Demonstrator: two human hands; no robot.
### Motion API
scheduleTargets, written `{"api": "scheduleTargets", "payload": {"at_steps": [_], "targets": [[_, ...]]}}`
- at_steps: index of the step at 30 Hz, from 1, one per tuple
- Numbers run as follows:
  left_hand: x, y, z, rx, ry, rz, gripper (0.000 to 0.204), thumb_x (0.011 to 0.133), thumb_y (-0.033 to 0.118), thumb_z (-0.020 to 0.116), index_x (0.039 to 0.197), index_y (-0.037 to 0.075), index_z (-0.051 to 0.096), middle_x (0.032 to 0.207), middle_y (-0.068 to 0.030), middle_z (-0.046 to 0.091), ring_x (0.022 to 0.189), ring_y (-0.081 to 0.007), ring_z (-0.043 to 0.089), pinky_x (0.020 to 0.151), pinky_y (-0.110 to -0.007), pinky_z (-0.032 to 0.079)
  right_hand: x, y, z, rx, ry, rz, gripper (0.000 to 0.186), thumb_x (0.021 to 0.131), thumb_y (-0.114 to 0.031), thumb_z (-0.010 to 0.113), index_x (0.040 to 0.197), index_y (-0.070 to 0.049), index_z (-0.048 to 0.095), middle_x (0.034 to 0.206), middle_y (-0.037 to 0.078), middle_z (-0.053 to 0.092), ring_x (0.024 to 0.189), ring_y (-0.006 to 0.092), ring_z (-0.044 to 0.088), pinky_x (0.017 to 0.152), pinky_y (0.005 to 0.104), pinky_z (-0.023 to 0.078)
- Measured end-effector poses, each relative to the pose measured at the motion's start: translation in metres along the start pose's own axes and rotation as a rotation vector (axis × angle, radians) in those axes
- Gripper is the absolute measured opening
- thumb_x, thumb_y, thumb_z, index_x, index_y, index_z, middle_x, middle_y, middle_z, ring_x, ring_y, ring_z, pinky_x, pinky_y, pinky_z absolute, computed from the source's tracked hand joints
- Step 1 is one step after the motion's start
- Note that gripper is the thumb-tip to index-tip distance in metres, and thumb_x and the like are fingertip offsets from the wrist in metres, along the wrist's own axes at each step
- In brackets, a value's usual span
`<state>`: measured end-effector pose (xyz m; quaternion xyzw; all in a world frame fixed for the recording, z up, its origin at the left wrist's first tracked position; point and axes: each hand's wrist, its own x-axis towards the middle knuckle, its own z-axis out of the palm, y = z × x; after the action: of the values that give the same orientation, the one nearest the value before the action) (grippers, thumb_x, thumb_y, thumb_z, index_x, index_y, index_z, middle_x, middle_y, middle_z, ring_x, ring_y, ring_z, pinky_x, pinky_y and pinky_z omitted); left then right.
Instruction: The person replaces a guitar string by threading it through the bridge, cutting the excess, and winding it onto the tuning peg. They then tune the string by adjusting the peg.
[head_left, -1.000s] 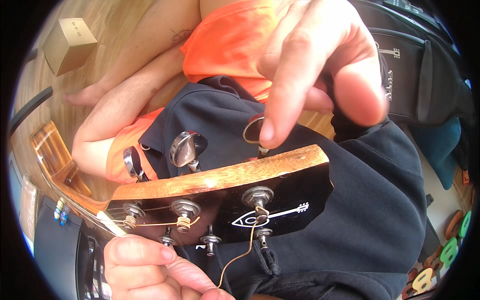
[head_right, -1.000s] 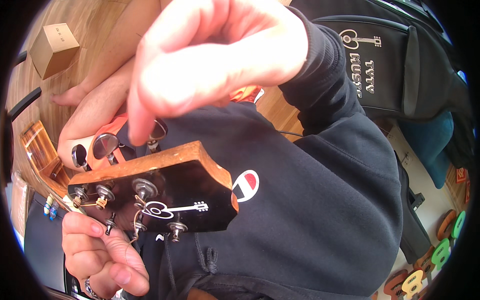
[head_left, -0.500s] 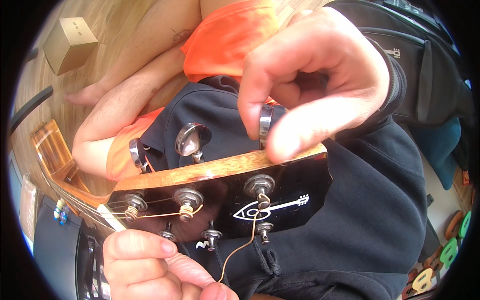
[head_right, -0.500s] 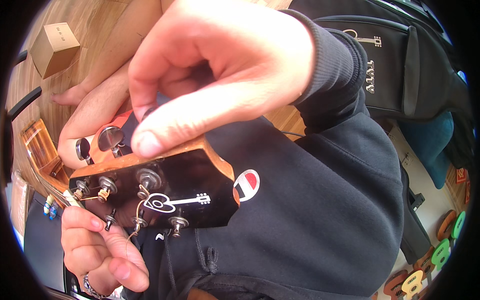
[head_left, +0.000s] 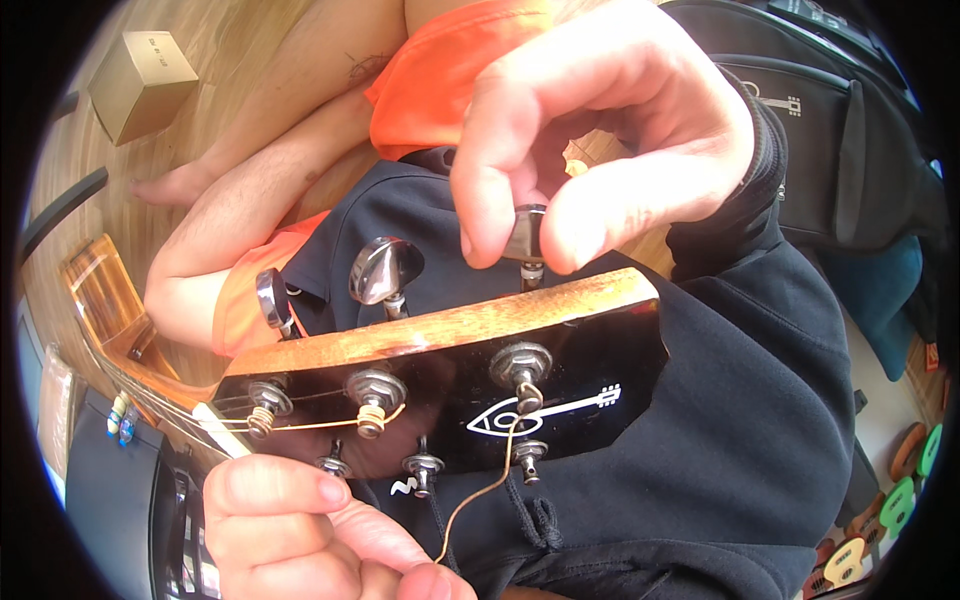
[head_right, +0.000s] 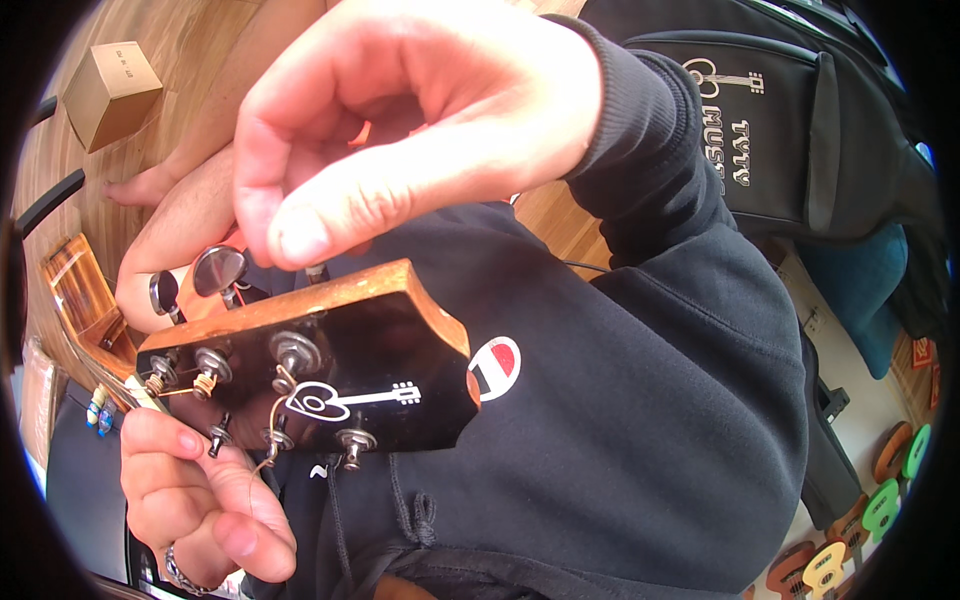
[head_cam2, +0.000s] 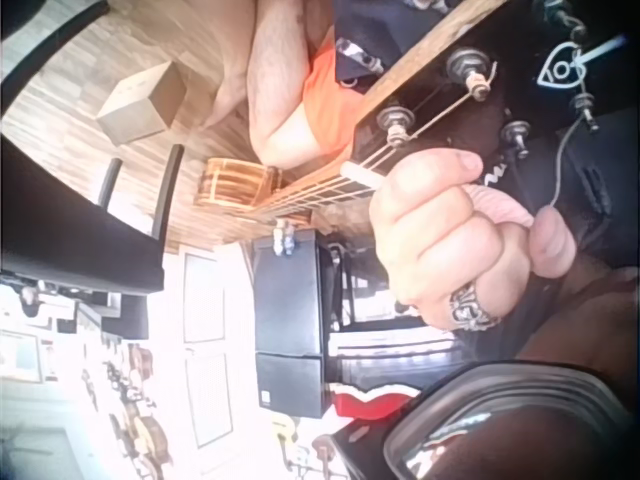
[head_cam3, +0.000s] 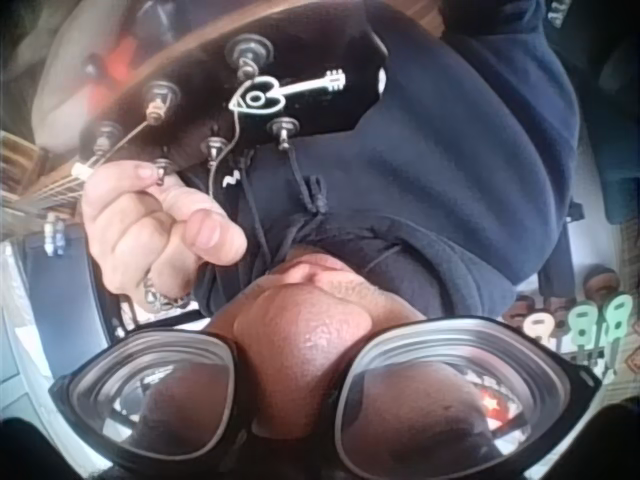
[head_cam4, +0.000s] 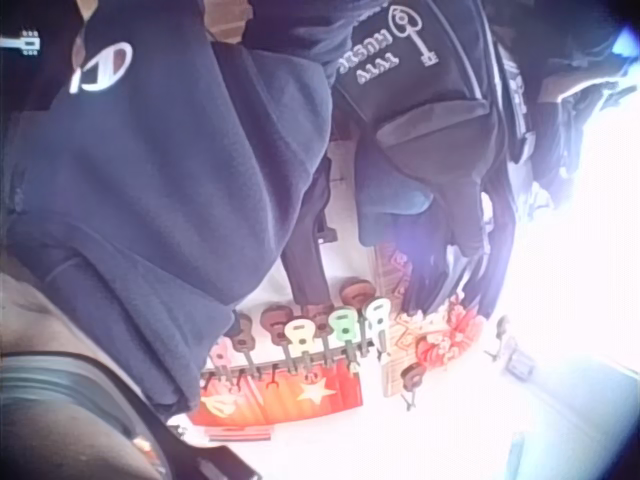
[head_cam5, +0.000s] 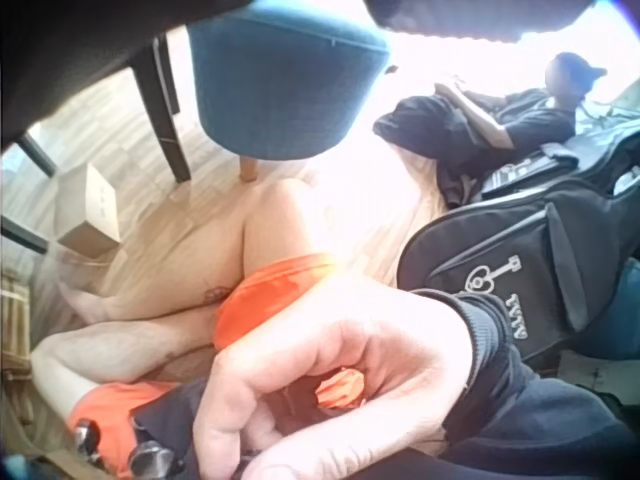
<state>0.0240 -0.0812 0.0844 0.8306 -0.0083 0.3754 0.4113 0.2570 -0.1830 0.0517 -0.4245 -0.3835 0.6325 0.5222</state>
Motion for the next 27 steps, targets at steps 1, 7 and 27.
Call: {"api": "scheduleTargets", "payload": {"at_steps": [1, 7, 27], "targets": [[-0.006, 0.001, -0.005, 0.049, -0.008, -0.008, 0.027, 0.084, 0.014, 0.047, 0.061, 0.011, 0.033, 0.059, -0.0004, 0.021, 0.051, -0.0167, 0.026, 0.048, -0.033, 0.028, 0.002, -0.015, 0.000, -0.036, 0.007, 0.177, 0.024, 0.083, -0.022, 0.077, 0.080, 0.000, 0.066, 0.069, -0.001, 0.060, 0.057, 0.0071, 0.053, 0.051, 0.0226, 0.040], [0.005, 0.006, -0.008, 0.154, -0.202, -0.072, 0.023, 0.086, 0.009, 0.043, 0.064, 0.009, 0.035, 0.059, -0.0017, 0.019, 0.051, -0.0172, 0.024, 0.047, -0.034, 0.029, 0.006, 0.010, -0.004, -0.352, -0.043, -0.063, 0.020, 0.088, -0.018, 0.071, 0.081, -0.001, 0.064, 0.060, -0.003, 0.050, 0.053, 0.0054, 0.046, 0.046, 0.0244, 0.032], [0.063, 0.037, 0.002, 0.380, -0.620, -0.342, 0.038, 0.080, 0.037, 0.078, 0.084, 0.006, 0.056, 0.066, -0.0037, 0.051, 0.050, -0.0160, 0.039, 0.053, -0.028, 0.037, -0.006, 0.034, 0.007, 0.416, -0.006, -0.162, 0.031, 0.083, -0.019, 0.077, 0.089, 0.005, 0.058, 0.075, 0.010, 0.061, 0.084, 0.0310, 0.071, 0.072, 0.0338, 0.058]]}}
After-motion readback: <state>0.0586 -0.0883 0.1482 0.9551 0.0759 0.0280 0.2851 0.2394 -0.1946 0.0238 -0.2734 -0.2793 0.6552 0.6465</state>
